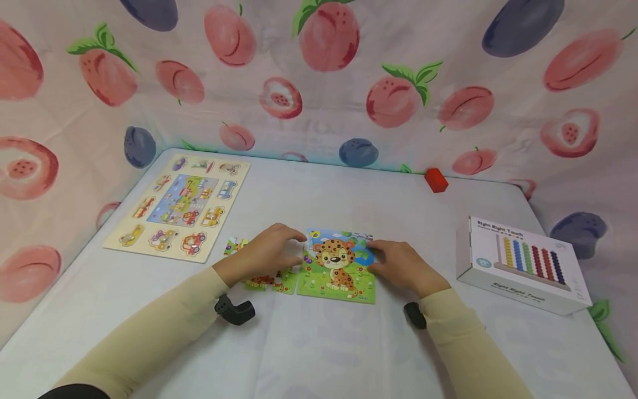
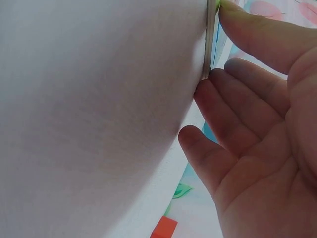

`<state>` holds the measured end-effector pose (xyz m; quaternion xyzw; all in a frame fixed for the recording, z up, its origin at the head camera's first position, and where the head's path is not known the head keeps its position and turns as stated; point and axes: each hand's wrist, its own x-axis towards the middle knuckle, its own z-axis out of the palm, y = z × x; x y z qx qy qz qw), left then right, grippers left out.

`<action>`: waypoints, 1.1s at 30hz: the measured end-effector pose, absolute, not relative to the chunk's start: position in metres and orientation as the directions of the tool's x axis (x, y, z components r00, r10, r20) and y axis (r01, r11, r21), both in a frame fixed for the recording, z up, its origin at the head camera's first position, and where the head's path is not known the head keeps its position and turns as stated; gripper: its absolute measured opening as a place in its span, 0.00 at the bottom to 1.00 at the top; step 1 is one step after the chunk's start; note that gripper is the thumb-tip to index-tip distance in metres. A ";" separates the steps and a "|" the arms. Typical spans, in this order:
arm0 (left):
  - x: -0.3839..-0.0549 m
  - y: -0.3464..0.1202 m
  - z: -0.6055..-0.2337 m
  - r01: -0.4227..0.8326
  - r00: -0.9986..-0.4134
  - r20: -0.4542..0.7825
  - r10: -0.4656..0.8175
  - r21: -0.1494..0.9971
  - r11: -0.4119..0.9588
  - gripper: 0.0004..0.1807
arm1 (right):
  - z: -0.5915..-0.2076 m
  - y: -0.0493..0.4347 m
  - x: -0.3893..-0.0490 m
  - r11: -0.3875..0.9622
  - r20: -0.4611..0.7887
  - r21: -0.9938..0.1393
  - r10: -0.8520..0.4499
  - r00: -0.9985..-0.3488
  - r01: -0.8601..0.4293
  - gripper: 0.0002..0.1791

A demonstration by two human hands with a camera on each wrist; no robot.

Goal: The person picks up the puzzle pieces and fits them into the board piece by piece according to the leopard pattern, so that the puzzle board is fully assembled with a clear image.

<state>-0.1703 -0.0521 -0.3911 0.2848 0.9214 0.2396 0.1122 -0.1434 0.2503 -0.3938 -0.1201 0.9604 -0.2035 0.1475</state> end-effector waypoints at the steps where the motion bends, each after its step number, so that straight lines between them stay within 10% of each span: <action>1: -0.169 -0.054 -0.391 0.468 -0.811 -0.072 0.580 0.515 0.718 0.25 | -0.394 0.250 -0.143 0.888 -0.235 -0.426 -0.291 -0.928 -0.171 0.31; 33: -0.167 -0.129 -0.409 0.384 -0.884 -0.023 0.468 0.534 0.753 0.23 | -0.396 0.252 -0.143 0.892 -0.233 -0.420 -0.286 -0.929 -0.169 0.30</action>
